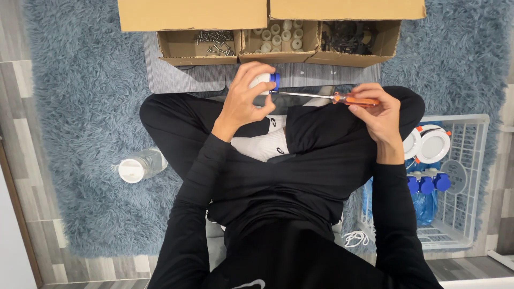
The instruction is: Assembling or adjusting electrical components using a screwdriver while sitting on the floor.
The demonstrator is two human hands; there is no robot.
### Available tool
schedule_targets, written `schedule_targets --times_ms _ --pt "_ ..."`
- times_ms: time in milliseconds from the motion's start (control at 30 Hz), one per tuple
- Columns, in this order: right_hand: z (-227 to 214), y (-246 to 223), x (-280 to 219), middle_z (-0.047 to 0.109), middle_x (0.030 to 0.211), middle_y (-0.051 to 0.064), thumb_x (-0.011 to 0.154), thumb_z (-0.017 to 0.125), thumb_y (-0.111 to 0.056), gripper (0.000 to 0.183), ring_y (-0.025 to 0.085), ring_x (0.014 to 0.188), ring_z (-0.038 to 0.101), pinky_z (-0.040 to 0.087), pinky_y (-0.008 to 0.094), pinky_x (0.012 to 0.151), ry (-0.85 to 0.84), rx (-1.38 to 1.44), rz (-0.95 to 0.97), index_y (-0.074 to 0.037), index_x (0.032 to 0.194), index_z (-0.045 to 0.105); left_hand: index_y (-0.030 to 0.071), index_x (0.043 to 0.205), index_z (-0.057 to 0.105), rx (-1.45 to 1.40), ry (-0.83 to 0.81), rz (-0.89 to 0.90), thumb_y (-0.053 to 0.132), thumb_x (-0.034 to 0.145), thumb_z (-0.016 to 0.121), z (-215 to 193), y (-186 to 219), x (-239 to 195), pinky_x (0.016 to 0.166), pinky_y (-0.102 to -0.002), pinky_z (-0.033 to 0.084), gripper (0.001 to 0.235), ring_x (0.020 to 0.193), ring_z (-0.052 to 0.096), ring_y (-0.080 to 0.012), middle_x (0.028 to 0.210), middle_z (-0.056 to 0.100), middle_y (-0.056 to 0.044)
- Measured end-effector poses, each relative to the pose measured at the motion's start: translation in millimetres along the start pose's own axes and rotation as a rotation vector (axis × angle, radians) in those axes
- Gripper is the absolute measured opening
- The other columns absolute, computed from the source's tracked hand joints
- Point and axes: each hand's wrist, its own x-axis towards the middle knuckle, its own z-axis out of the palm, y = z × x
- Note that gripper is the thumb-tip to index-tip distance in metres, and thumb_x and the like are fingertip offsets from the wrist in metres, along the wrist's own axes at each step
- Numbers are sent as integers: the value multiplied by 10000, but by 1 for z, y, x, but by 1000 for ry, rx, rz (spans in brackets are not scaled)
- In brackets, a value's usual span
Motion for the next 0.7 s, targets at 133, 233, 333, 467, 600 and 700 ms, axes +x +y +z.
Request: schedule_targets --times_ms 133,233,333,467,600,700 --pt "16 -20 4 679 1252 264 1060 796 -67 276 363 1199 710 575 438 960 -30 -217 -33 106 1267 740 104 1002 781 -3 3 -21 44 792 757 0 4 1 1006 -499 580 219 1203 673 -397 1285 728 -103" --pt "17 -15 2 711 1053 293 1233 470 -31 267 277 573 697 565 345 452 31 -83 123 145 1329 646 103 1000 777 -3 11 -32 28 777 754 0 6 2 1004 -496 580 236 1195 674 -388 1279 725 -97" --pt "8 -6 3 717 1114 307 1182 549 39 200 245 593 710 556 299 437 6 -32 126 140 1334 630 102 991 772 -17 16 -58 11 768 748 0 8 3 1002 -498 580 242 1191 673 -385 1273 725 -95" --pt "-1 6 -1 699 1187 354 1047 716 120 305 343 816 762 636 388 604 33 20 80 173 1329 616 103 958 756 -39 10 -95 8 761 754 -1 11 4 1001 -491 569 218 1171 660 -374 1258 719 -84" --pt "7 -8 5 629 1306 350 927 848 120 415 392 1124 731 633 441 845 18 1 26 168 1279 635 97 989 742 -62 -29 -123 0 782 760 -8 17 10 1006 -509 561 229 1183 648 -386 1273 707 -93" --pt "13 -7 4 693 1246 323 1130 674 -20 285 325 926 762 657 418 758 9 -43 114 136 1367 650 90 1004 738 -73 -55 -128 9 800 766 -10 17 10 1013 -524 557 221 1209 640 -401 1289 701 -100"
